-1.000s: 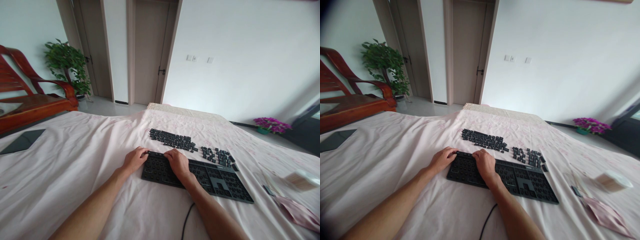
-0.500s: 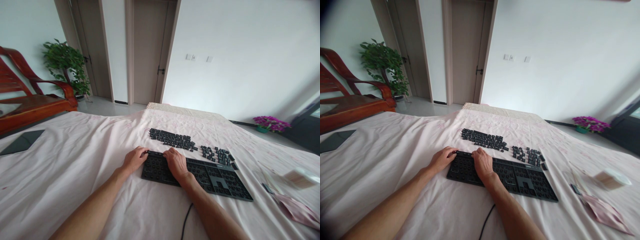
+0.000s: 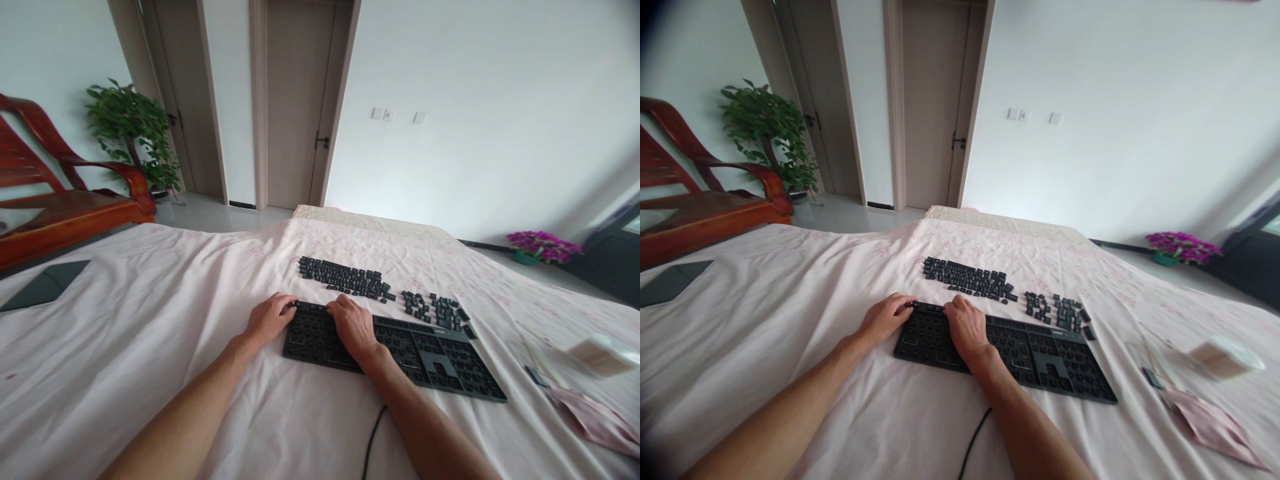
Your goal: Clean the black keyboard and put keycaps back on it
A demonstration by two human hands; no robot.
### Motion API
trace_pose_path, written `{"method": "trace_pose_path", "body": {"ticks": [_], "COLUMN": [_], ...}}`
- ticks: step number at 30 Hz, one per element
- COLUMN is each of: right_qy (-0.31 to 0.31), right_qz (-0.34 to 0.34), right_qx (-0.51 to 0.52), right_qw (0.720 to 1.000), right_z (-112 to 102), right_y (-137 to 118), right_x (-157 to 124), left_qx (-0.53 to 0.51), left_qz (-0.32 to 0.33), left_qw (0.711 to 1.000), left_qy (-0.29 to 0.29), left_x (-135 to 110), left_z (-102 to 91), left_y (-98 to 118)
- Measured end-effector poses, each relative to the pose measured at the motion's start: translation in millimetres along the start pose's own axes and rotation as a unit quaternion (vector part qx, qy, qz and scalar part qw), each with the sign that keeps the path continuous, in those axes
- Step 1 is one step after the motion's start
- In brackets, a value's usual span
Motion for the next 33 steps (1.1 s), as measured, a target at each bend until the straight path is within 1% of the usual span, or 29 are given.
{"method": "trace_pose_path", "body": {"ticks": [6, 10, 15, 23, 26, 28, 31, 33], "right_qy": [-0.015, -0.030, -0.050, -0.048, -0.044, -0.042, -0.042, -0.032], "right_qz": [-0.011, -0.030, -0.050, -0.044, -0.046, -0.039, -0.004, 0.027], "right_qx": [-0.036, -0.059, -0.084, -0.089, -0.066, -0.031, 0.051, 0.086], "right_qw": [0.999, 0.997, 0.994, 0.994, 0.996, 0.998, 0.998, 0.995], "right_z": [-2, -7, -14, -22, -23, -21, -15, -11], "right_y": [-5, -10, -18, -32, -27, -17, 3, 17], "right_x": [0, 1, -2, -10, -9, -8, -7, -5], "left_qx": [-0.002, -0.004, -0.004, 0.003, 0.003, 0.003, 0.007, 0.013], "left_qz": [-0.006, -0.018, -0.012, -0.013, -0.019, -0.018, -0.021, -0.032], "left_qw": [1.000, 1.000, 1.000, 1.000, 1.000, 1.000, 1.000, 0.999], "left_qy": [-0.005, -0.009, -0.011, -0.011, -0.014, -0.015, -0.011, -0.003], "left_x": [-1, 0, 0, 0, 0, -1, -1, -1], "left_z": [-1.8, -1.6, -1.4, -1.6, -2.3, -2.4, -1.6, -0.8], "left_y": [1, 2, 2, 1, 3, 4, 6, 7]}}
Point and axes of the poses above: each hand's wrist, its own x-axis towards the middle knuckle, its own z-axis out of the palm, y = z × x, the point moved 1 cm from there along x, towards the middle knuckle, and after that the axes turned 10 degrees about -x, right-handed, at the moved point
